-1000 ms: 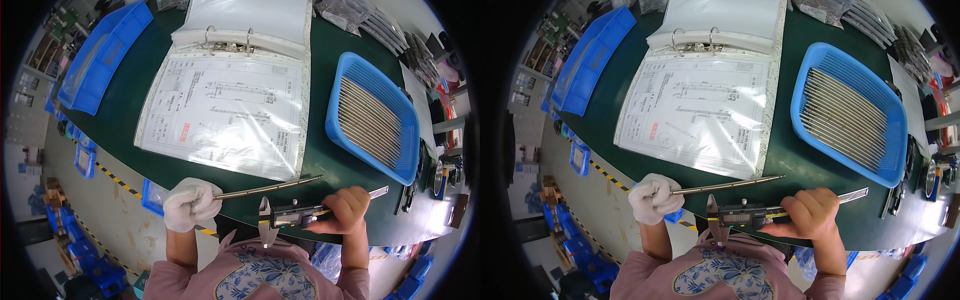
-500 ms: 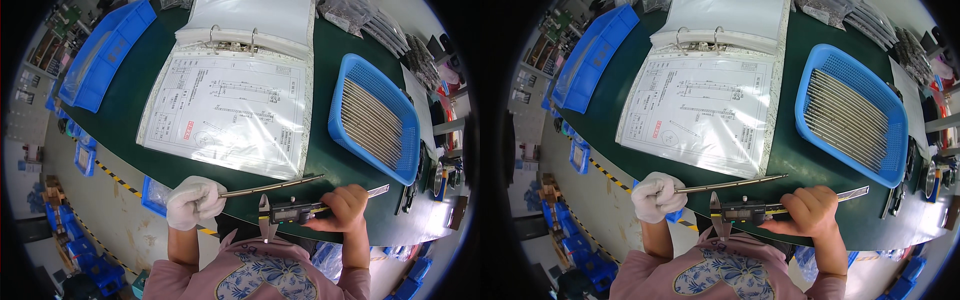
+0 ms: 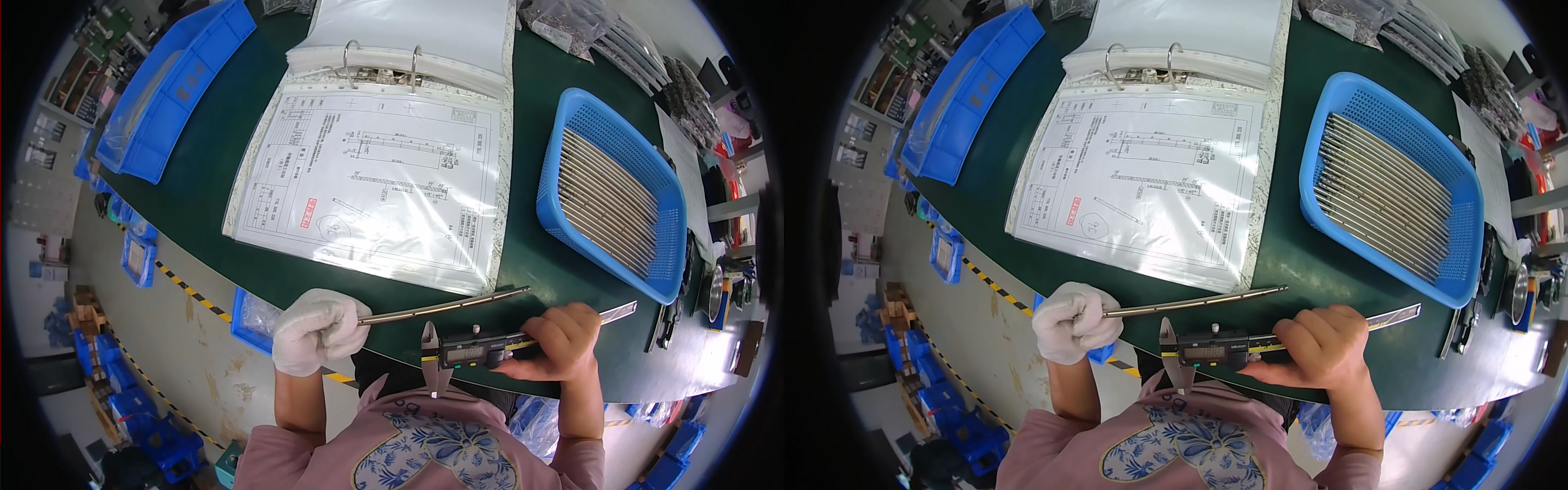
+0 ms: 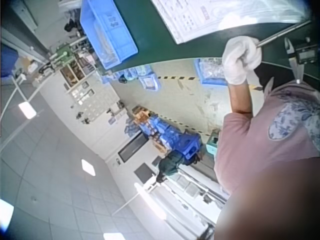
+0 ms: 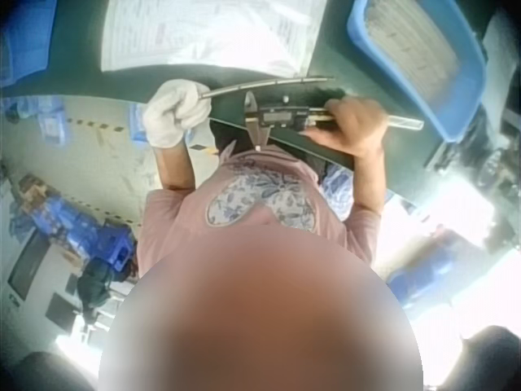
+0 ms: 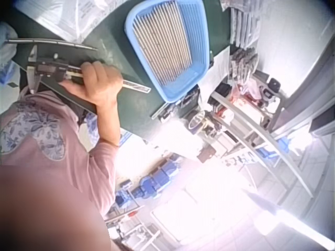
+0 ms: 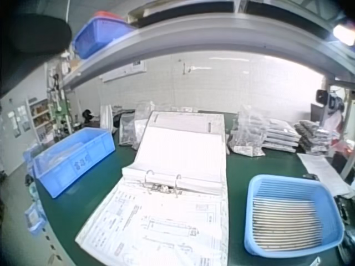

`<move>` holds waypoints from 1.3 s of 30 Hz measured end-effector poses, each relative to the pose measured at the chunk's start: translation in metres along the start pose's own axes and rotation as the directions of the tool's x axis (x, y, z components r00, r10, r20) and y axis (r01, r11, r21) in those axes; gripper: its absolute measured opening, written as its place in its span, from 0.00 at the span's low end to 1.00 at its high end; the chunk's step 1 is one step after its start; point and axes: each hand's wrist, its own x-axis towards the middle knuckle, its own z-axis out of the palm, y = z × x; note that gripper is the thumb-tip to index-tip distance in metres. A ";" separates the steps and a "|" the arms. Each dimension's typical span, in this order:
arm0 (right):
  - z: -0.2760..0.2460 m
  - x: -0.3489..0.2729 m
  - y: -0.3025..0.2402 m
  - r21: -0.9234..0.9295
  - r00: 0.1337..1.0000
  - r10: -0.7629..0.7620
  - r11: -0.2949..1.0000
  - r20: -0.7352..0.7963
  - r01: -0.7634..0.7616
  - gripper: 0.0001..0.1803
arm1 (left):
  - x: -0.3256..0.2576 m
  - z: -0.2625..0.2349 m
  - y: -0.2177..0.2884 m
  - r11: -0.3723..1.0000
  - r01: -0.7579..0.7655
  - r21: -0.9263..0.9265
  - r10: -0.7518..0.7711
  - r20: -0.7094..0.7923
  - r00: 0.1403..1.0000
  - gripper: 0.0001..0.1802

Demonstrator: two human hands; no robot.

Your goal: Using a digital caliper to measure the length and diameter of metal rods according to technical specifications.

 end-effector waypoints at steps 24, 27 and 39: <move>-0.143 -0.115 0.046 -0.022 0.095 0.658 0.119 -0.747 -0.993 0.19 | 0.038 0.029 0.036 0.854 -0.268 0.446 0.239 0.121 0.963 0.14; -0.163 -0.164 0.084 0.037 -0.083 0.714 -0.079 -0.696 -0.996 0.19 | 0.080 0.066 0.044 0.810 -0.080 0.581 0.169 -0.099 0.981 0.15; -0.171 -0.222 0.174 -0.047 -0.137 0.830 -0.193 -0.541 -0.980 0.17 | 0.210 0.141 0.023 0.521 -0.004 0.854 -0.221 0.140 0.965 0.20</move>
